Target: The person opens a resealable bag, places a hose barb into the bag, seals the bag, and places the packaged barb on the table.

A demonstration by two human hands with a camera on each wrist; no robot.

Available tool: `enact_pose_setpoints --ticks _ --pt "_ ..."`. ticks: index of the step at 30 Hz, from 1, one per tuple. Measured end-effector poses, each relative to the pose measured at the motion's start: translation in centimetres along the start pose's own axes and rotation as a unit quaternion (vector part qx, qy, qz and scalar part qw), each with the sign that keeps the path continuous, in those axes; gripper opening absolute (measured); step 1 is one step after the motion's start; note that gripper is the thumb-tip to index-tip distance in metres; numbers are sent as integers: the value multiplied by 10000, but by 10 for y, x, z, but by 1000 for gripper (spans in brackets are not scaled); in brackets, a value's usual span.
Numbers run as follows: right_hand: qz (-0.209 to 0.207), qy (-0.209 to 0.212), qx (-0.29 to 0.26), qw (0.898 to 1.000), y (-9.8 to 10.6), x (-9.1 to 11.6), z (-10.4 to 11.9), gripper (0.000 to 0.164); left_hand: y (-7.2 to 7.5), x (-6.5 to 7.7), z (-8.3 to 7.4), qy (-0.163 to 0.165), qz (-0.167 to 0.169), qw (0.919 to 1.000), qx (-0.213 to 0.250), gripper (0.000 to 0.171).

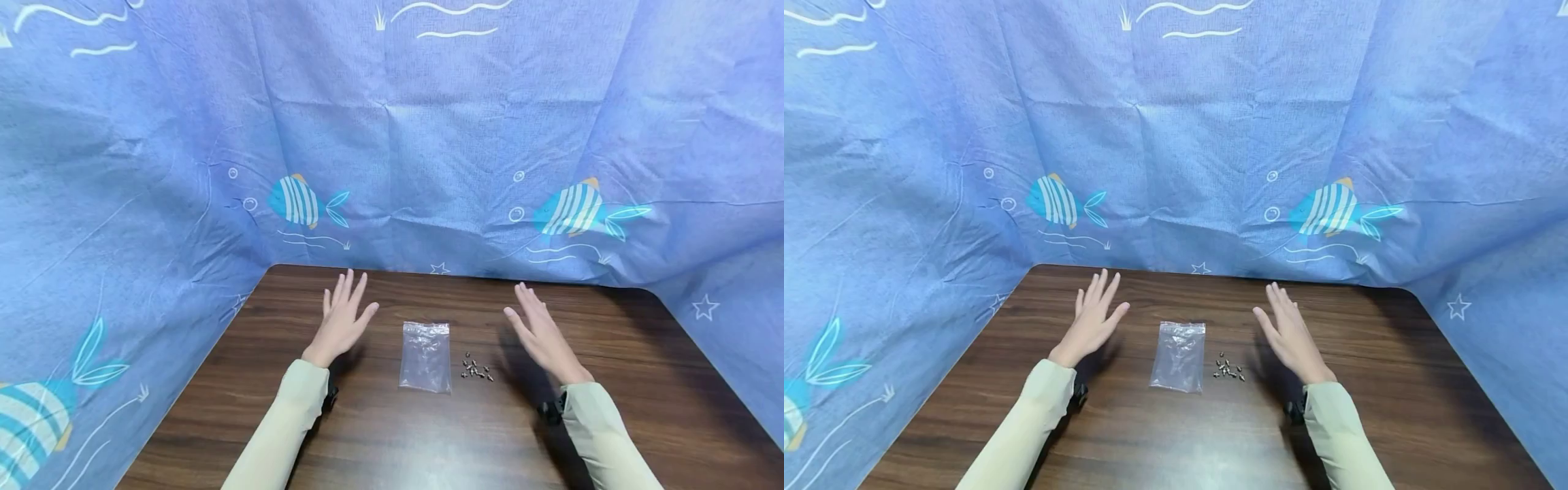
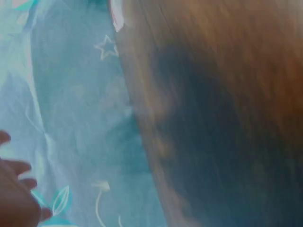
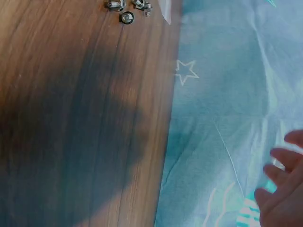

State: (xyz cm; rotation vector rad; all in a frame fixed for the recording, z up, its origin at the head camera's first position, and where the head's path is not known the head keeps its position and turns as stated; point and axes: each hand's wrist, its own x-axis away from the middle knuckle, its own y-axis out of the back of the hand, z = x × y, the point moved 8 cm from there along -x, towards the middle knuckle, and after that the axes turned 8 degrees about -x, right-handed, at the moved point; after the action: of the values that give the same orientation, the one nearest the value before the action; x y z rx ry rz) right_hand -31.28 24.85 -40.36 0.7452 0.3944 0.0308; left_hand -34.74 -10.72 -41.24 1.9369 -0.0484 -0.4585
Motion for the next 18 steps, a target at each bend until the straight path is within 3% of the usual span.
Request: enact_pose_setpoints --ticks 4,9,14,18 --pt "661 220 168 9974 -15 -5 4 58 -9 5 -15 -629 454 9961 420 65" --pt "1445 727 602 9850 -40 -5 13 53 -25 17 -38 -1331 1140 9840 334 63" --pt "2016 939 840 9713 -62 -9 21 50 -45 32 -66 -2143 1767 9607 16 61" --pt "2392 963 863 9623 -78 -14 27 49 -56 43 -86 -2533 2224 9414 -125 59"
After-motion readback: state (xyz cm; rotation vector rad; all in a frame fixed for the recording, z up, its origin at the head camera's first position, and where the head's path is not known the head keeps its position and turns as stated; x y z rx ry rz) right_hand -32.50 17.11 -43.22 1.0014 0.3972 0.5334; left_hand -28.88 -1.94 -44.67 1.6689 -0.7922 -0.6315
